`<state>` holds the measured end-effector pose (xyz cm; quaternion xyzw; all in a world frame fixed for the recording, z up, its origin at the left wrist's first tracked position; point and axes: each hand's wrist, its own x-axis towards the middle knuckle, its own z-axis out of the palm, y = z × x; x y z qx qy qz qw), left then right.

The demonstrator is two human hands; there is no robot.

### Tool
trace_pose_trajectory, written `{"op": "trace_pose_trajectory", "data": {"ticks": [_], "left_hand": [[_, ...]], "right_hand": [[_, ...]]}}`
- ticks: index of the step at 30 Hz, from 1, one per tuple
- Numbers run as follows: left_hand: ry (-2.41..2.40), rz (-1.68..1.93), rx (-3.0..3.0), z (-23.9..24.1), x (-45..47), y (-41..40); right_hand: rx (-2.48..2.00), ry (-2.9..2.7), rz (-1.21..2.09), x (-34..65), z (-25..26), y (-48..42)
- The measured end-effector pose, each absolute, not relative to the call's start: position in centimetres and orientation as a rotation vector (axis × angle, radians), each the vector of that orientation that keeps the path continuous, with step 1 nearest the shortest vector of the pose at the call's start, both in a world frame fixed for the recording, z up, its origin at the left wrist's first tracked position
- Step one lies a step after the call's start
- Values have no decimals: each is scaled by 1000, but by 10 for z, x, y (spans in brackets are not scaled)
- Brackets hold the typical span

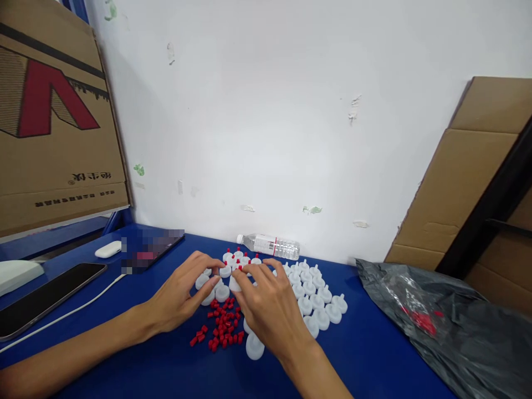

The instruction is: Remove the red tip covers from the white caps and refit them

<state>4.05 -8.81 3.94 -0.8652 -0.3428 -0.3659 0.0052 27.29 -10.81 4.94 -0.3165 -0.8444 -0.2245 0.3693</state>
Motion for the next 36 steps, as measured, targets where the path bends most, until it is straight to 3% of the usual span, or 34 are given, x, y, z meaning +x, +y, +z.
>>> {"op": "trace_pose_trajectory", "data": {"ticks": [10,26,32,36], "left_hand": [[-895,-1160,-2819,38,44,-92],[-789,-1203,-2711,37,49,-89],[-1044,-1324,-2642,47,38,-79],[-974,-1167,-2755,52,36,-83]], "right_hand": [[-579,-2247,-504,261,40,-112],[-454,-2160,-799,258,64,-123],[-476,-2190,-901,281,64,-114],[-615,-2176,-898,300,64,-103]]}}
